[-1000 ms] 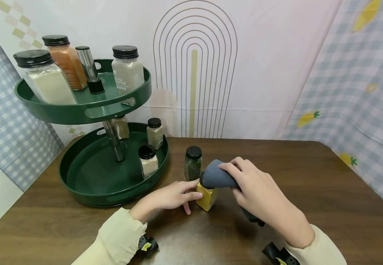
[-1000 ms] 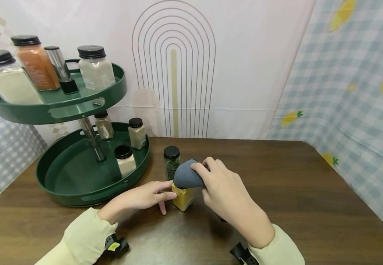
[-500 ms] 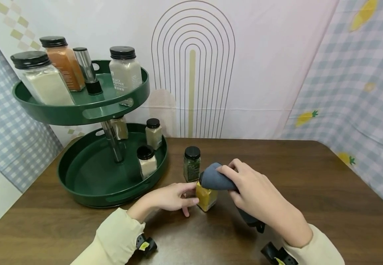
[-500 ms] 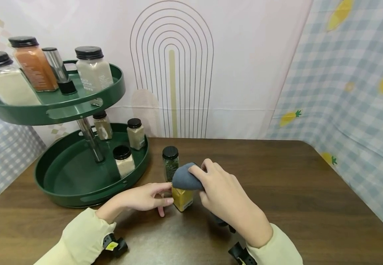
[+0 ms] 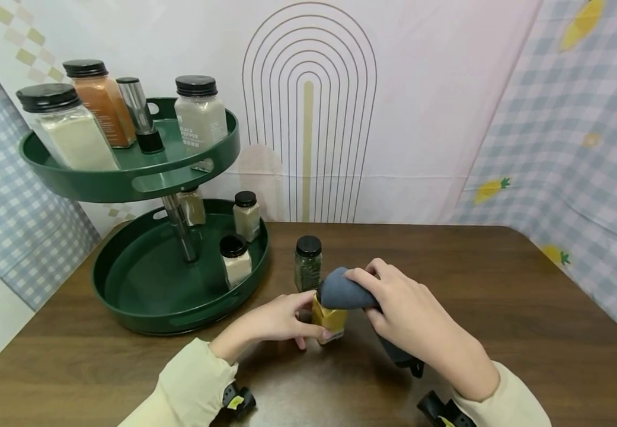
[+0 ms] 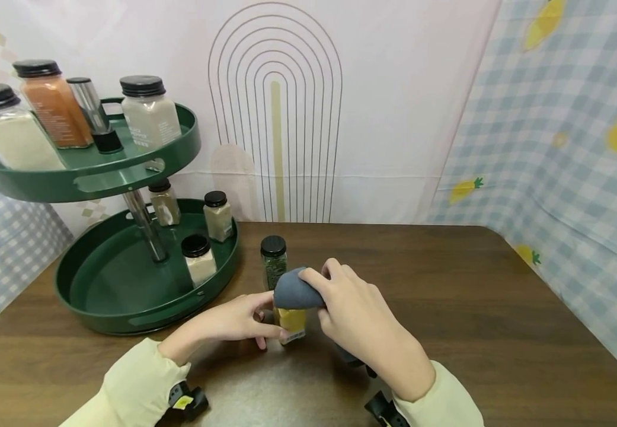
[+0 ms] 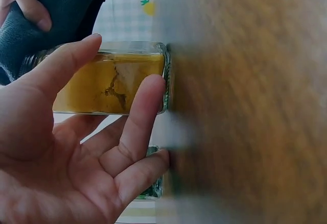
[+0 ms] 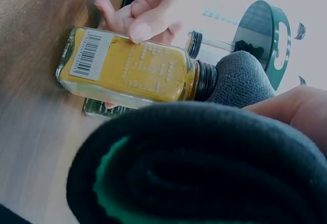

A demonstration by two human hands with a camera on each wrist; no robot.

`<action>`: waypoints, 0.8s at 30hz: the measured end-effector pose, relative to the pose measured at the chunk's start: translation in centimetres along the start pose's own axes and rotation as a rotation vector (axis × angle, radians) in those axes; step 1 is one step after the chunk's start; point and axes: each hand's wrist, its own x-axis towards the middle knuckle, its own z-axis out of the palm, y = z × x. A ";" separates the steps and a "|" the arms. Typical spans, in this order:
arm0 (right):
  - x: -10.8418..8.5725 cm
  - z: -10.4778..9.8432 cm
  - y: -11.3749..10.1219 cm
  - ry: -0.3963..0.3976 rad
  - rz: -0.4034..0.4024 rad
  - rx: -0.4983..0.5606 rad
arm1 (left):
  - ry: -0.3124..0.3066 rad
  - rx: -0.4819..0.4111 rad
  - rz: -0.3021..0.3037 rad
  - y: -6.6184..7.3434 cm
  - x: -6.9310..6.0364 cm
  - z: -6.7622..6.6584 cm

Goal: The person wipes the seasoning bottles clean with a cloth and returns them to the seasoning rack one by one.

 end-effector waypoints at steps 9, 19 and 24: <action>0.2 -0.2 0.7 -0.018 0.115 -0.029 | 0.018 0.067 -0.027 0.1 0.1 0.0; 0.3 0.2 0.3 -0.004 0.112 -0.031 | 0.043 0.070 -0.038 0.2 0.2 0.5; 0.3 0.6 0.0 0.009 0.098 -0.023 | 0.091 0.070 -0.028 0.4 0.4 1.0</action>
